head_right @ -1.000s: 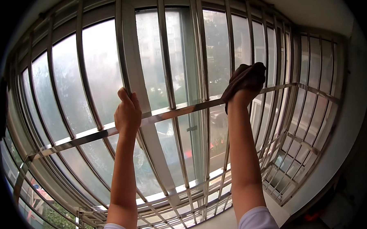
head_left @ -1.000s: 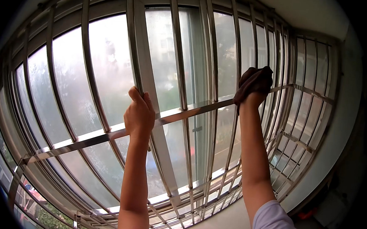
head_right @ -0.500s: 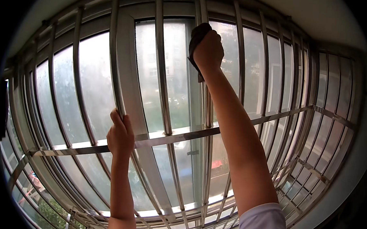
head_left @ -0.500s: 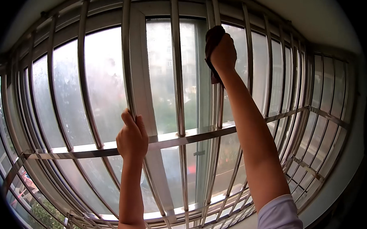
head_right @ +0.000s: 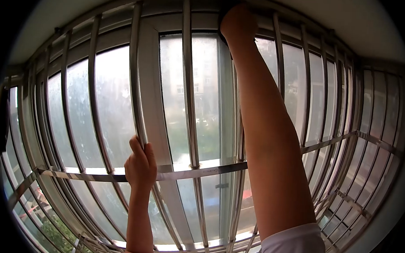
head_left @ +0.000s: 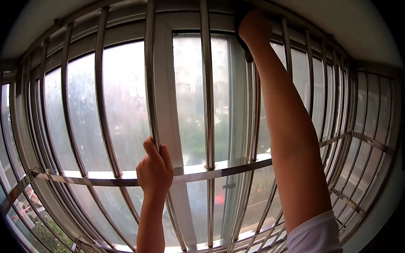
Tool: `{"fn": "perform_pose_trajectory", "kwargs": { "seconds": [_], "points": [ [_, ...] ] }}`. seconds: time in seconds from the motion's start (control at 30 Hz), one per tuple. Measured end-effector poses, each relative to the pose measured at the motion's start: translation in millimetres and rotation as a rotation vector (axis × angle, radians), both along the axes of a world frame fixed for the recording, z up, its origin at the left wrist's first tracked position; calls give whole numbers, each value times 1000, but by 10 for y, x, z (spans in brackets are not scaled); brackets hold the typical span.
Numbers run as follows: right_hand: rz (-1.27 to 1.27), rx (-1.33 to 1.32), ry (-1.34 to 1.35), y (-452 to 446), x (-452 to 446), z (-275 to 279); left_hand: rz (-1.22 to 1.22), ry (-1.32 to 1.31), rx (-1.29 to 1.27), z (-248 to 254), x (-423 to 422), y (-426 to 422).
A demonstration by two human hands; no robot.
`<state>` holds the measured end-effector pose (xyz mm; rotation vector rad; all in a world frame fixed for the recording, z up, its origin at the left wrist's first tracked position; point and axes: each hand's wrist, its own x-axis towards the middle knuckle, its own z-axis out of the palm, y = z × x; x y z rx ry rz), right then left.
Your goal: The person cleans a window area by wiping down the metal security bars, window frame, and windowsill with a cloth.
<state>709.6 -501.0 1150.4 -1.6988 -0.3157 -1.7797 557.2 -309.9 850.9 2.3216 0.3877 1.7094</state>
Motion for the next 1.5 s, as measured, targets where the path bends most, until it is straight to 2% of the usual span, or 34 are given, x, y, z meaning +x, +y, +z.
{"fn": "perform_pose_trajectory", "kwargs": {
  "seconds": [0.23, 0.6, 0.63, 0.67, 0.73, 0.8, 0.87, 0.97, 1.0, 1.03, 1.07, 1.1, 1.13, 1.2, 1.27, 1.33, 1.4, 1.5],
  "points": [
    [92, -64, 41, -81, 113, -388, 9, -6, 6, 1, -37, -25],
    [411, -64, 290, -189, -28, -2021, -43, -25, -62, -11, 10, 17],
    [437, -70, 281, -198, -38, -2156, -20, -85, -104, -15, 30, -44],
    [428, -80, 306, -211, -63, -2293, 153, -301, 138, -3, 59, -95],
    [464, -84, 405, -252, -174, -2542, 376, -361, 299, 76, -5, -311],
    [511, -130, 449, -310, -112, -2877, 181, -484, 354, 192, 129, -463],
    [598, -159, 394, -407, -101, -3014, -15, -435, 400, 358, 209, -694],
    [821, -111, 126, -520, -36, -3049, -136, -329, 251, 484, 553, -893],
    [813, -107, 124, -581, 20, -3058, -161, -313, 210, 500, 676, -911],
    [875, -22, 116, -635, 77, -3055, -342, -304, 87, 503, 744, -966],
    [941, 61, 109, -674, 132, -3048, -342, -309, 87, 504, 772, -975],
    [1171, 202, 95, -757, 243, -3012, -415, -327, -4, 498, 783, -965],
    [1481, 300, 208, -934, 89, -2919, -485, -344, -96, 487, 780, -954],
    [1621, 332, 277, -1209, 117, -2743, -500, -332, -107, 480, 774, -941],
    [1487, 231, 261, -1456, 423, -2662, -504, -373, -31, 465, 812, -893],
    [1632, 478, 248, -1689, 336, -2359, -472, -394, 6, 452, 841, -870],
    [1143, 495, -283, -1724, 495, -2012, -448, -417, 41, 434, 865, -893],
    [577, 419, -427, -1746, 415, -1509, -420, -455, 16, 437, 883, -907]
  ]
}}
